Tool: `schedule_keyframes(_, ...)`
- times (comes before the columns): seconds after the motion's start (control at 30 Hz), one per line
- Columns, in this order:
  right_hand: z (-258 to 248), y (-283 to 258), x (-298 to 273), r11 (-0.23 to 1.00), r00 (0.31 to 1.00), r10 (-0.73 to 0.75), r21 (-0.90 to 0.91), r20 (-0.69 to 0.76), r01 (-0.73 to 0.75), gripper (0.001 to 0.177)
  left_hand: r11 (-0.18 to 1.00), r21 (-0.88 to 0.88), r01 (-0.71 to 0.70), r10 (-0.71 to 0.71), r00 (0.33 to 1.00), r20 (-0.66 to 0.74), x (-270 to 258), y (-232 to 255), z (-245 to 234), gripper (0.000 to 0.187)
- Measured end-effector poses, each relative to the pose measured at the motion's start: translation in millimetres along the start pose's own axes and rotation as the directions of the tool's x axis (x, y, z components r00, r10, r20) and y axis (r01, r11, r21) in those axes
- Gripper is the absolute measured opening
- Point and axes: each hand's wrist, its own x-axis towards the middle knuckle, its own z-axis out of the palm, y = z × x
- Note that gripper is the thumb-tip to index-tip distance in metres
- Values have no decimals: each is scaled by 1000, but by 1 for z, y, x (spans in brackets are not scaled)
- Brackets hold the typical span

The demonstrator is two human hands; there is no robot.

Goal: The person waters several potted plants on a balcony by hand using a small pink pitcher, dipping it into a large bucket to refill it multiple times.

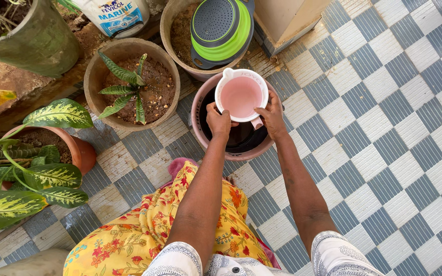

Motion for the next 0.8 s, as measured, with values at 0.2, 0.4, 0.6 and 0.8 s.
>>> schedule_keyframes(0.2, 3, -6, -2, 996, 998, -57, -66, 8, 57, 90, 999, 32, -10, 11, 1000, -13, -12, 14, -1, 41)
schedule_keyframes(0.4, 4, -19, -9, 994, 997, -34, 108, 63, 27, 85, 836, 280, -472, 451, 881, 139, 3, -18, 4, 85)
schedule_keyframes(0.6, 2, -33, -11, 997, 996, -58, 58, 69, 54, 83, 886, 187, -424, 374, 893, 251, -10, -2, -4, 97)
schedule_keyframes(0.8, -5, -48, -20, 998, 999, 5, 59, 37, -7, 86, 870, 238, -431, 341, 877, 339, -28, 20, -3, 105)
